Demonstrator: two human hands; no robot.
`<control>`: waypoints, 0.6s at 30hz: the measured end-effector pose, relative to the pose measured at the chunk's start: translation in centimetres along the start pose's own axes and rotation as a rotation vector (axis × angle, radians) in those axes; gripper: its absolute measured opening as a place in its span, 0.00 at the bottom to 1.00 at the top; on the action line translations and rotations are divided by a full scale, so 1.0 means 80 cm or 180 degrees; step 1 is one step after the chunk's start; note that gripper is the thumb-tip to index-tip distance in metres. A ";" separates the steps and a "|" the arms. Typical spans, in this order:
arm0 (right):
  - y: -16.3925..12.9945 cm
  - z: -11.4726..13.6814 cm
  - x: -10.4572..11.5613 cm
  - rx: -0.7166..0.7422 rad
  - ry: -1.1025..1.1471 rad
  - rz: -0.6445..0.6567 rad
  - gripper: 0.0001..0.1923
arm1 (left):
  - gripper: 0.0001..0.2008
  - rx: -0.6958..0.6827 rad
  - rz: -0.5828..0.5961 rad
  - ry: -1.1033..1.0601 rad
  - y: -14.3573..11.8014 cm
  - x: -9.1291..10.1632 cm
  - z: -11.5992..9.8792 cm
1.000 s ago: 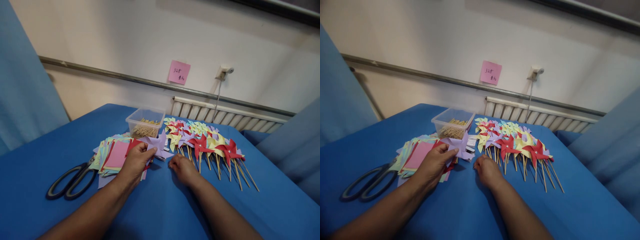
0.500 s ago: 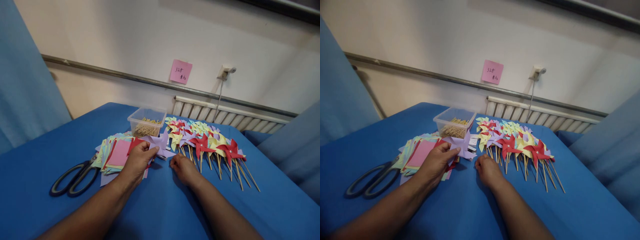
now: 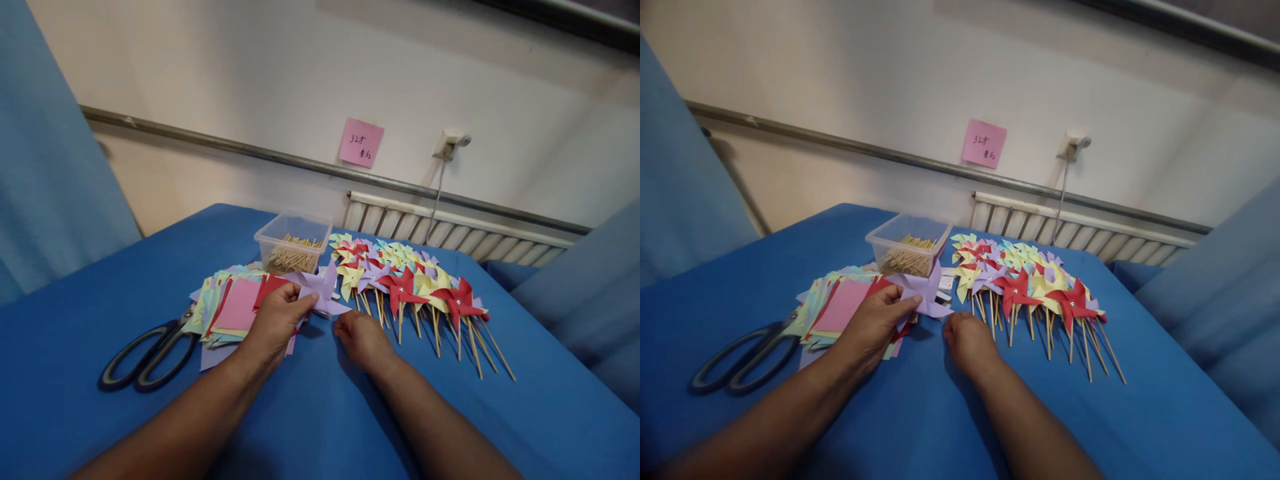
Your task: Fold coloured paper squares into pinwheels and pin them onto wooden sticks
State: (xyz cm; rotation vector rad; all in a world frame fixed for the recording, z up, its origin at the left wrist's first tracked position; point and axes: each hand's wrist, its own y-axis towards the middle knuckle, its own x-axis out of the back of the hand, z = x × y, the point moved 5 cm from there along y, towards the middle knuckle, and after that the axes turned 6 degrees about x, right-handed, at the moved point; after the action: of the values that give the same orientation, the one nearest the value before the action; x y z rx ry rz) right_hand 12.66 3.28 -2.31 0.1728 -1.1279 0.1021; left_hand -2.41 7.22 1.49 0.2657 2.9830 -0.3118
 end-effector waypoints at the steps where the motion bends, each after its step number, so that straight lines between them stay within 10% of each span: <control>1: 0.000 0.001 0.000 0.0008 -0.0143 0.0055 0.07 | 0.12 0.0001 -0.0006 -0.0009 0.000 0.000 0.000; 18: -0.006 0.002 0.013 -0.0098 -0.0660 0.0217 0.07 | 0.12 -0.0076 0.0042 0.0107 0.000 0.000 0.002</control>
State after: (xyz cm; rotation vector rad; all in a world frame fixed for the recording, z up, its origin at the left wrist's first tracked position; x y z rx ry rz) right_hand 13.05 2.74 -1.31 0.1194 -1.3417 0.1295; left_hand -2.36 7.16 1.33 0.2907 3.0145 -0.2729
